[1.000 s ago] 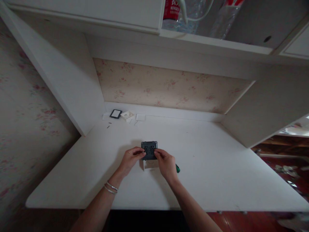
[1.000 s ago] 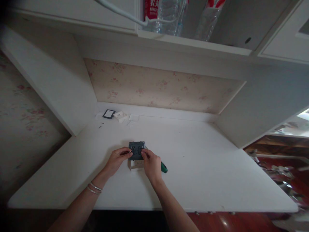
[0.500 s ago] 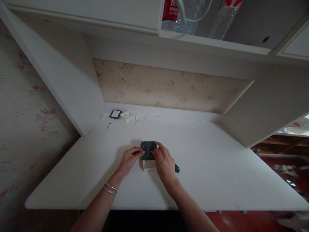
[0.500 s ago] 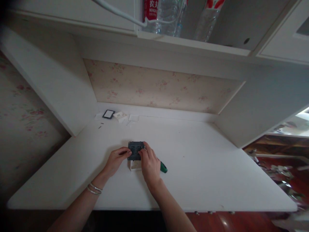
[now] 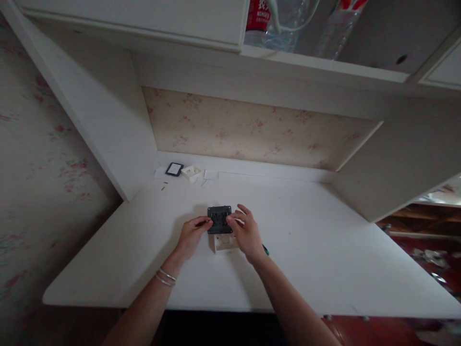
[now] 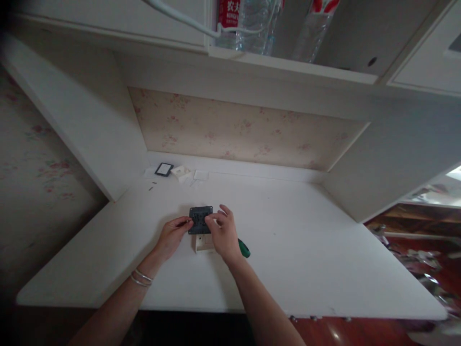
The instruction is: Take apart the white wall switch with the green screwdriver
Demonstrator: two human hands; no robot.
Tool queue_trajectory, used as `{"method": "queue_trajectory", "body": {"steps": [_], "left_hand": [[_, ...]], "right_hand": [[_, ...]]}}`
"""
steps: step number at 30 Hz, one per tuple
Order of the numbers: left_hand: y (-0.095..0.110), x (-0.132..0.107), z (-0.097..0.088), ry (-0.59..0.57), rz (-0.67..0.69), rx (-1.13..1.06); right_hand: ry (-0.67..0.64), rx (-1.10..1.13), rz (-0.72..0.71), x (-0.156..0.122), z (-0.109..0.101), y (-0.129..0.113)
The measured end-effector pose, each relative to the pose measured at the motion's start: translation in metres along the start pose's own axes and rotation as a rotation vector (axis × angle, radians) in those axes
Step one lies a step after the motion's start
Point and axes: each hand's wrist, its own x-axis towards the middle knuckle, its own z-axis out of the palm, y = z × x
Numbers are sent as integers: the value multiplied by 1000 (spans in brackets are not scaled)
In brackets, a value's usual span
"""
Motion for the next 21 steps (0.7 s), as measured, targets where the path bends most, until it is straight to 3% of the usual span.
{"method": "queue_trajectory", "body": {"steps": [3, 5, 8, 15, 17, 21], "left_hand": [[1, 0, 0, 24, -19, -57], [1, 1, -1, 40, -18, -79], [0, 3, -1, 47, 54, -79], [1, 8, -2, 86, 177, -15], [3, 11, -5, 144, 211, 23], [8, 16, -13, 288, 224, 125]], "right_hand": [[-240, 278, 317, 17, -1, -7], [-295, 339, 411, 25, 0, -7], [-253, 250, 388, 31, 5, -5], [-182, 20, 106, 39, 23, -3], [-144, 48, 160, 46, 27, -1], [-93, 139, 424, 71, 40, 12]]}}
